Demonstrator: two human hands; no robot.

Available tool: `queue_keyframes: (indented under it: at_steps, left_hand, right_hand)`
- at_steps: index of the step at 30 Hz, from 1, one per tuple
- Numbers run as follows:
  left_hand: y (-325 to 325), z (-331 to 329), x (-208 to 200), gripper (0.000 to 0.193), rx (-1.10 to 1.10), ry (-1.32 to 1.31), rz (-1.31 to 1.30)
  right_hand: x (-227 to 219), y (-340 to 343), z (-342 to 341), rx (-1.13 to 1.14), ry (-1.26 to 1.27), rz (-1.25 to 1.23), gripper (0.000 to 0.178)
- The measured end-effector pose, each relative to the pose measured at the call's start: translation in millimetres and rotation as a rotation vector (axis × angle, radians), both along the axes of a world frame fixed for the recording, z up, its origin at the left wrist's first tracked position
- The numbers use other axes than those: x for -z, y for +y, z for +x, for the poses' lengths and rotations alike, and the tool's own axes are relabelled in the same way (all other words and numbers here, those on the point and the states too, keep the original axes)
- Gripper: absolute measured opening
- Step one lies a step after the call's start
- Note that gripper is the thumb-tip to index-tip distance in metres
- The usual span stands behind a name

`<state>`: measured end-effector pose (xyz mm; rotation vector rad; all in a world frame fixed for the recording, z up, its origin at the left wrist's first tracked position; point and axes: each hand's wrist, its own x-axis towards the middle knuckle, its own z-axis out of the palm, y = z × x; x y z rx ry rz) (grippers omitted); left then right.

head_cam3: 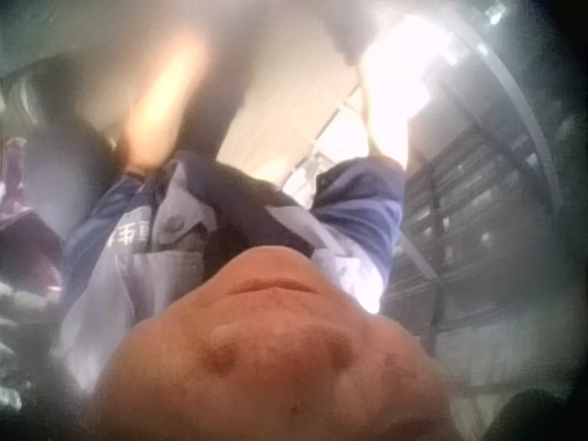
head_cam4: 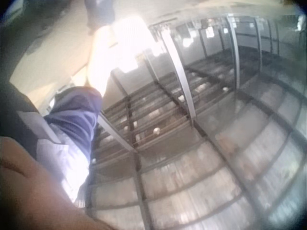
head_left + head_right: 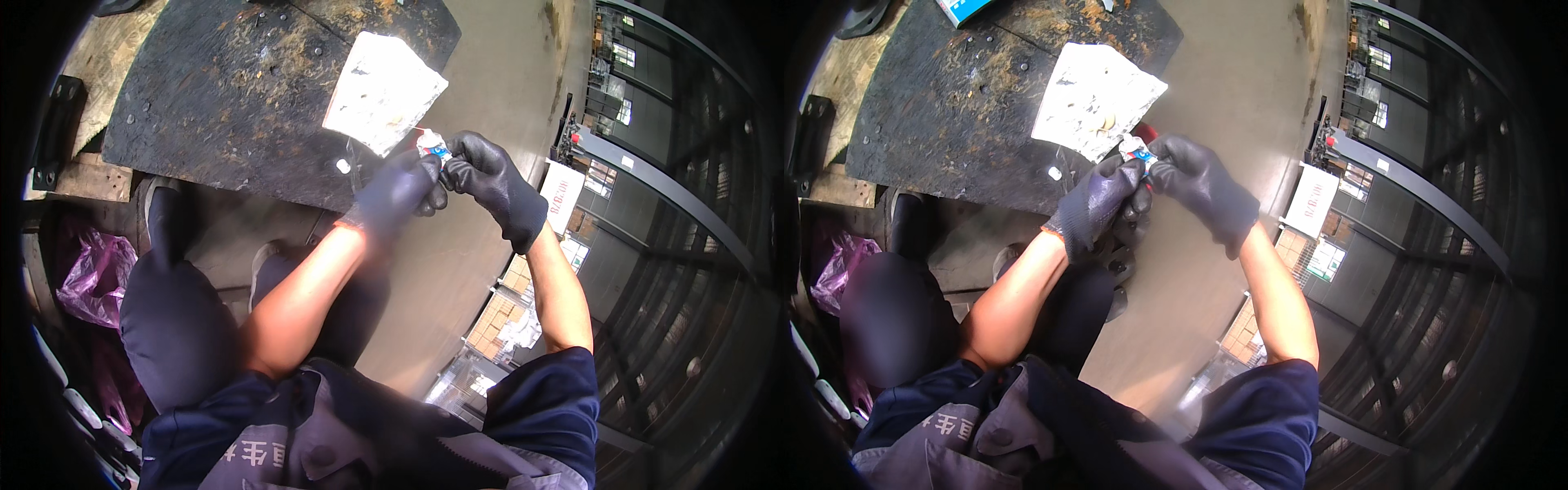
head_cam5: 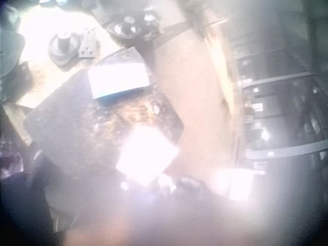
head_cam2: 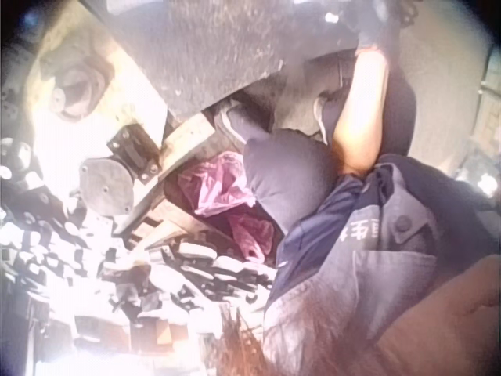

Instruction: The person applies a white adhesive from a tube onto a small metal part and then rubs it in with a cloth. They then pick up a larger metal part and apply the adhesive to its surface, rubbing it in with the cloth.

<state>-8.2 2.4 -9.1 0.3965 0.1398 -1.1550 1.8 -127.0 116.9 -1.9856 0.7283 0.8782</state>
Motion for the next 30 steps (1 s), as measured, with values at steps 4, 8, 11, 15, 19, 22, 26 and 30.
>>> queue_keyframes:
  at_steps: [4, 8, 11, 15, 19, 22, 26, 30]
  left_hand:
    - [0, 0, 8, 0.024, 0.004, -0.009, -0.065]
    - [5, 11, 6, 0.025, 0.077, -0.169, -0.006]
    - [3, 10, 2, 0.025, 0.14, -0.125, 0.053]
    - [-7, 4, 1, 0.025, -0.011, -0.102, 0.188]
    - [-3, 3, 4, 0.025, -0.068, -0.125, 0.114]
    - [-4, -1, 11, 0.024, -0.106, -0.185, 0.081]
    - [-3, -1, 8, 0.024, -0.105, -0.13, 0.061]
    - [-5, 1, 5, 0.027, -0.062, -0.095, 0.069]
  right_hand:
    - [-1, 3, -1, 0.034, -0.029, -0.001, 0.023]
    - [0, 14, 3, -0.002, -0.024, -0.087, 0.018]
    - [7, 15, 3, -0.033, -0.004, -0.19, 0.016]
    - [8, 11, 3, -0.126, -0.019, -0.253, 0.018]
    - [13, 11, 7, 0.024, 0.004, -0.144, 0.022]
    - [19, 1, 7, 0.107, 0.078, -0.054, 0.023]
    - [21, 4, 7, 0.166, 0.079, -0.02, 0.022]
    - [8, 7, 4, 0.157, 0.065, -0.048, 0.022]
